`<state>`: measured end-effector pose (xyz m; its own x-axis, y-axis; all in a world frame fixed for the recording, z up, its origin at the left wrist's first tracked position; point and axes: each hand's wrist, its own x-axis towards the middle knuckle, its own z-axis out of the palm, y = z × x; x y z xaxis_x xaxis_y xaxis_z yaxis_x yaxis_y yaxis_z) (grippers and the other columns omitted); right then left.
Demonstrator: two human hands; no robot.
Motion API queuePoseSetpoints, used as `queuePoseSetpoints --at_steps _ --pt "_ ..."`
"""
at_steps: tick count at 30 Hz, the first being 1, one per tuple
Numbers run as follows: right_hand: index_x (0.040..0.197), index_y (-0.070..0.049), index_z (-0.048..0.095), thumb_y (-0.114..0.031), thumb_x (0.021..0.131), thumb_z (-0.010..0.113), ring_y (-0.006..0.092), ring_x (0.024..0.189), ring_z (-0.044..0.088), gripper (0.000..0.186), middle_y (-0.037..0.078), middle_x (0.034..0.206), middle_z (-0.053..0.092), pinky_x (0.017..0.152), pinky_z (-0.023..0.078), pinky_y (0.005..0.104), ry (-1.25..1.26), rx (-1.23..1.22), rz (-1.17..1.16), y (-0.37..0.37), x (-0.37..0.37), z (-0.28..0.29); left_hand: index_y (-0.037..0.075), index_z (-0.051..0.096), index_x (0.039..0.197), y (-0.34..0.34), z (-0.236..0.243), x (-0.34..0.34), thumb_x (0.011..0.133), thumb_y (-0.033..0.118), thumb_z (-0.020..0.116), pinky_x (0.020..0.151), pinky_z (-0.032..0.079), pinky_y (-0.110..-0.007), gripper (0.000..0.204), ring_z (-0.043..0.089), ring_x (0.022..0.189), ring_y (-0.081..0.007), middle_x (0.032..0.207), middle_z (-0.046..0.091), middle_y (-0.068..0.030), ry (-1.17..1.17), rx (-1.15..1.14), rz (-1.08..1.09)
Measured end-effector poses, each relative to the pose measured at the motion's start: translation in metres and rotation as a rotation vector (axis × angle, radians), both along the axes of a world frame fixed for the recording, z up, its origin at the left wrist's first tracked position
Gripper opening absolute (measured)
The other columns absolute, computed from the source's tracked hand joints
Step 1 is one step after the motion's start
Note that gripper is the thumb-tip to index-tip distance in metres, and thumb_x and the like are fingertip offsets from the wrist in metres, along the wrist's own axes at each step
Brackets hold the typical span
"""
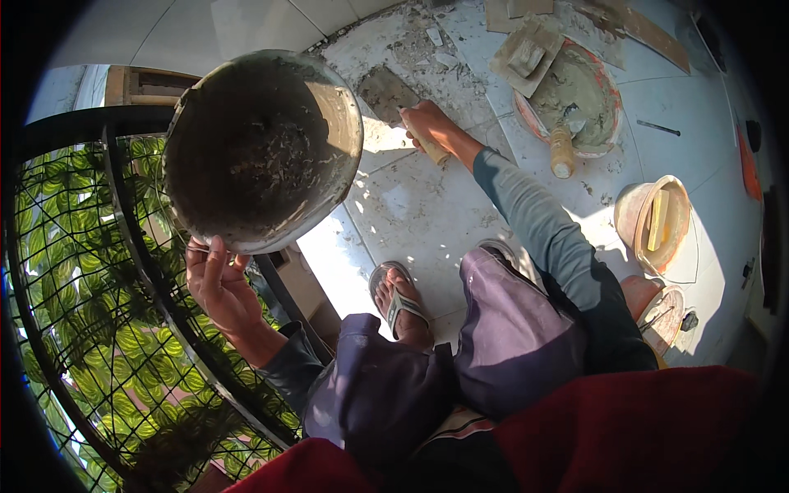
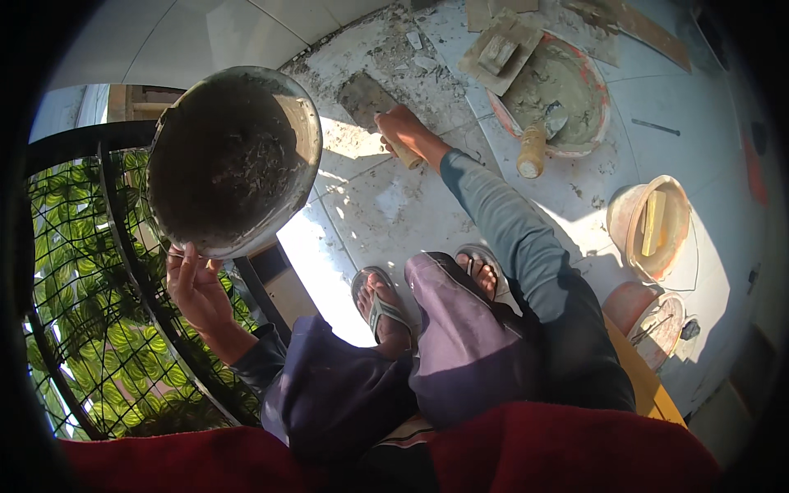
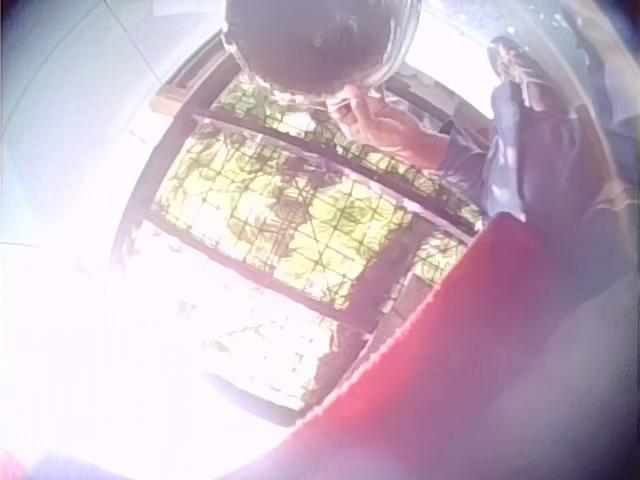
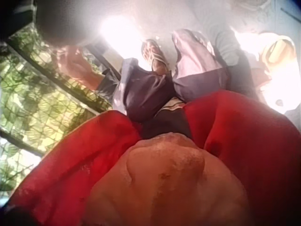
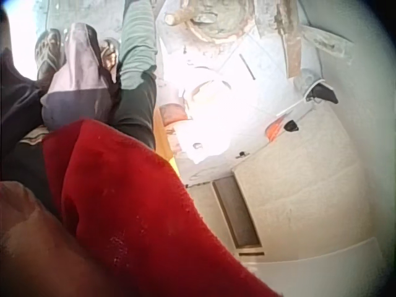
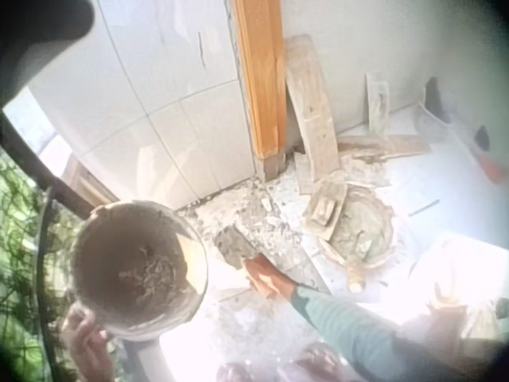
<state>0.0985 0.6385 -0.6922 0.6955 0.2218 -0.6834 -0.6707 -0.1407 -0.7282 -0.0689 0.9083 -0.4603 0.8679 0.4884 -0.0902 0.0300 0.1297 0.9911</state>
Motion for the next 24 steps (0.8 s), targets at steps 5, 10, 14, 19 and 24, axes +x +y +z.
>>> queuePoseSetpoints --at_steps 5,10,14,19,24 --pt "0.080 0.001 0.053 -0.031 0.093 0.049 0.0164 0.051 0.053 0.034 0.009 0.066 0.054 0.043 0.043 0.0333 -0.090 0.103 0.002 -0.008 0.004 0.003 0.002 0.053 0.101 -0.012 -0.018 -0.016 0.087 0.008 0.060 0.069 0.054 -0.029 0.017 0.064 0.085 -0.0146 0.095 0.064 -0.0084 0.120 0.002 0.039" --pt "0.078 0.000 0.054 -0.030 0.093 0.053 0.0169 0.051 0.053 0.033 0.009 0.062 0.052 0.048 0.044 0.0355 -0.480 0.018 0.004 -0.023 -0.025 0.057 0.002 0.053 0.101 -0.019 -0.052 -0.008 0.084 0.013 0.067 0.068 0.054 -0.029 0.025 0.061 0.079 -0.0126 0.088 0.059 -0.0048 0.316 0.035 0.097" --pt "0.082 0.003 0.053 -0.024 0.091 0.059 0.0243 0.058 0.048 0.029 0.018 0.066 0.052 0.058 0.043 0.0384 -1.051 -0.261 0.216 -0.022 -0.051 0.096 0.002 0.051 0.100 -0.014 -0.062 -0.002 0.082 0.017 0.070 0.073 0.055 -0.035 0.030 0.061 0.079 -0.0160 0.086 0.058 -0.0061 0.347 0.029 0.121" --pt "0.081 0.003 0.053 -0.028 0.093 0.055 0.0233 0.055 0.054 0.033 0.016 0.066 0.054 0.054 0.045 0.0391 -0.820 -0.293 0.211 -0.046 -0.053 0.092 0.003 0.049 0.096 -0.019 -0.080 0.002 0.081 0.020 0.071 0.075 0.055 -0.035 0.032 0.061 0.079 -0.0152 0.083 0.057 -0.0052 0.264 -0.019 0.085" --pt "0.091 0.001 0.055 -0.037 0.095 0.047 0.0148 0.050 0.053 0.039 0.007 0.066 0.055 0.044 0.044 0.0316 -0.048 -0.053 0.058 -0.070 -0.083 0.062 0.002 0.049 0.098 -0.018 -0.074 -0.003 0.081 0.019 0.069 0.078 0.055 -0.035 0.031 0.060 0.081 -0.0136 0.085 0.057 -0.0055 0.237 -0.074 0.114"
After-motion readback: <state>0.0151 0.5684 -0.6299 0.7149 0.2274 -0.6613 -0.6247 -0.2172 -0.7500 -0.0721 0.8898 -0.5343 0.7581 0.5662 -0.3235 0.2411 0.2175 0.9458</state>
